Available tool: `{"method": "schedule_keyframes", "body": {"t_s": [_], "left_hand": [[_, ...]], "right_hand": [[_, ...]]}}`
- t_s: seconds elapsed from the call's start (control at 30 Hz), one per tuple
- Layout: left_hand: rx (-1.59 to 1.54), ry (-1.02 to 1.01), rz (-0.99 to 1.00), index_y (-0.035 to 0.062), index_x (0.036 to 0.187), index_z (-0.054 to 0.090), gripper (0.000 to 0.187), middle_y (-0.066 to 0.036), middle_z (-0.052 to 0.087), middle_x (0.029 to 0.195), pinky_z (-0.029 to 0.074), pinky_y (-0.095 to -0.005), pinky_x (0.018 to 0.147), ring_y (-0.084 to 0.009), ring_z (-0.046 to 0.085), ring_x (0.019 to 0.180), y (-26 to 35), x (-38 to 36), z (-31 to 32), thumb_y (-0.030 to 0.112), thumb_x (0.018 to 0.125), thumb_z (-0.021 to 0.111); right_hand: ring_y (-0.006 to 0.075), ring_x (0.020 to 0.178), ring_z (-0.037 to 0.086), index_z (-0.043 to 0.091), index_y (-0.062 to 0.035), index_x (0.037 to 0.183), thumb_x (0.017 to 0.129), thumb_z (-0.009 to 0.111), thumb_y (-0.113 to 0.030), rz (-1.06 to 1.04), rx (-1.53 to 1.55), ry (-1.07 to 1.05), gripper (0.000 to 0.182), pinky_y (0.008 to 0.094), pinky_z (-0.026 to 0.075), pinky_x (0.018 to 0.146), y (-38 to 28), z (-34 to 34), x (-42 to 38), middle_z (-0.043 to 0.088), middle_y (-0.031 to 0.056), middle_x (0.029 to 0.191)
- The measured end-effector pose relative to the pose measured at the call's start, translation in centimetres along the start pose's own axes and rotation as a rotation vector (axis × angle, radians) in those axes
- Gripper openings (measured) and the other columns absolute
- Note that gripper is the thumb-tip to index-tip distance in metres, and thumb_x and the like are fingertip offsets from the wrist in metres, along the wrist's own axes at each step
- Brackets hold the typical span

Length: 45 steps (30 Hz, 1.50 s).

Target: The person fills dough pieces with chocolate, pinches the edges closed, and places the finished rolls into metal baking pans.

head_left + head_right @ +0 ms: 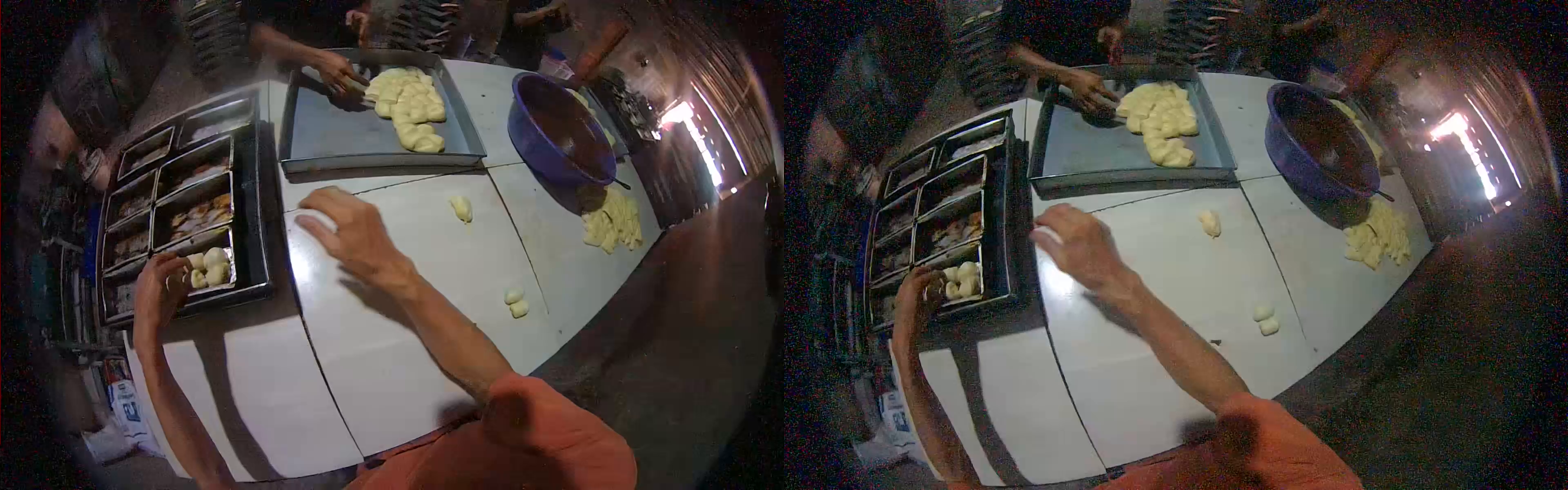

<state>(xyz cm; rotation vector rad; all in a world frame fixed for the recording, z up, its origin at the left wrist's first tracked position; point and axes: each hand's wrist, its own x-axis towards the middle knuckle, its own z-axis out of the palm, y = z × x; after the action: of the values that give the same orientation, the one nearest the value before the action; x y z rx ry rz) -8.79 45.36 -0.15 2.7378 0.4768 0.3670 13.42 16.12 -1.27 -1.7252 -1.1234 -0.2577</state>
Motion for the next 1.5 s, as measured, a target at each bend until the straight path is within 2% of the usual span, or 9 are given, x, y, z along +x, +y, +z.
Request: {"method": "schedule_keyframes", "body": {"t_s": [0.2,0.4,0.5,0.73,1.03,1.17,1.3,1.4,1.5], "left_hand": [[-0.054,0.156,0.011,0.0017,0.126,0.065,0.041,-0.017,0.067,0.123,0.049,-0.0397,0.098,-0.0334,0.064,0.113,6.6,-3.1,0.4,0.006,0.085,0.072],[-0.511,0.049,-0.117,0.0047,0.124,0.068,0.041,-0.009,0.07,0.116,0.051,-0.031,0.074,-0.0175,0.064,0.095,24.0,-3.7,9.6,0.007,0.084,0.077],[-0.735,-0.081,-0.101,0.0058,0.129,0.065,0.055,-0.007,0.069,0.117,0.049,-0.0303,0.068,-0.0155,0.064,0.092,33.2,-2.0,15.8,0.018,0.079,0.085],[-0.774,-0.175,-0.174,0.0006,0.119,0.071,0.049,-0.015,0.074,0.102,0.055,-0.0341,0.07,-0.0228,0.07,0.085,47.1,1.1,23.6,0.029,0.08,0.083],[-1.071,-0.365,-0.26,-0.0024,0.107,0.075,0.023,-0.009,0.076,0.092,0.052,-0.024,0.066,-0.0109,0.068,0.077,51.4,-0.1,25.3,0.016,0.094,0.072],[-1.133,-0.349,-0.284,-0.0012,0.137,0.057,0.046,-0.011,0.075,0.1,0.055,-0.0241,0.075,-0.0097,0.068,0.086,52.8,-0.1,26.3,0.018,0.097,0.069],[-1.134,0.046,0.076,0.0046,0.157,0.03,0.068,-0.025,0.054,0.142,0.05,-0.0406,0.1,-0.0341,0.058,0.128,56.4,0.6,27.8,0.031,0.102,0.059],[-1.271,0.134,0.195,-0.0021,0.154,0.032,0.073,-0.024,0.057,0.14,0.048,-0.0417,0.104,-0.0333,0.058,0.128,59.4,0.6,29.1,0.035,0.099,0.063],[-1.416,0.215,0.115,-0.0067,0.153,0.026,0.084,-0.026,0.058,0.136,0.05,-0.0415,0.103,-0.0317,0.06,0.124,62.6,1.5,29.7,0.032,0.094,0.071]], "right_hand": [[0.0281,0.112,0.062,0.068,-0.0015,0.114,0.089,0.069,-0.026,0.285,-0.999,0.074,0.034,0.0393,0.051,0.092,14.7,-14.6,-8.1,0.065,0.0173,0.12],[0.0273,0.076,0.069,0.067,0.0014,0.111,0.088,0.071,-0.024,0.671,-0.036,-0.071,0.035,0.038,0.055,0.074,18.9,-20.7,-11.6,0.07,0.0124,0.089],[0.0068,0.08,0.058,0.063,-0.0049,0.114,0.094,0.069,-0.019,0.959,0.525,0.103,0.025,0.0223,0.047,0.07,13.8,-23.0,-12.1,0.06,-0.0011,0.087],[0.0078,0.1,0.061,0.058,-0.0035,0.127,0.101,0.063,-0.026,1.069,1.142,0.067,0.034,0.0232,0.052,0.084,8.0,-28.0,-17.0,0.062,0.0018,0.112],[0.0085,0.092,0.064,0.058,-0.0011,0.123,0.095,0.071,-0.014,1.031,0.804,-0.156,0.033,0.0226,0.057,0.072,11.5,-33.9,-22.6,0.067,0.0054,0.105],[0.0104,0.094,0.062,0.061,-0.003,0.114,0.092,0.074,-0.014,0.783,0.378,0.05,0.027,0.0236,0.05,0.083,11.3,-34.6,-23.1,0.066,0.0033,0.099],[0.0095,0.091,0.061,0.06,-0.003,0.117,0.09,0.077,-0.014,0.851,0.515,0.146,0.033,0.0225,0.051,0.081,10.8,-35.3,-22.7,0.064,0.0038,0.105],[0.0124,0.101,0.063,0.057,-0.0046,0.119,0.09,0.076,-0.019,0.695,1.404,0.308,0.038,0.0271,0.05,0.093,8.9,-35.7,-21.9,0.065,0.0033,0.108],[0.0129,0.102,0.063,0.056,-0.0046,0.12,0.093,0.074,-0.02,0.871,1.389,0.478,0.036,0.0279,0.051,0.091,9.4,-36.8,-20.6,0.065,0.0036,0.11]]}}
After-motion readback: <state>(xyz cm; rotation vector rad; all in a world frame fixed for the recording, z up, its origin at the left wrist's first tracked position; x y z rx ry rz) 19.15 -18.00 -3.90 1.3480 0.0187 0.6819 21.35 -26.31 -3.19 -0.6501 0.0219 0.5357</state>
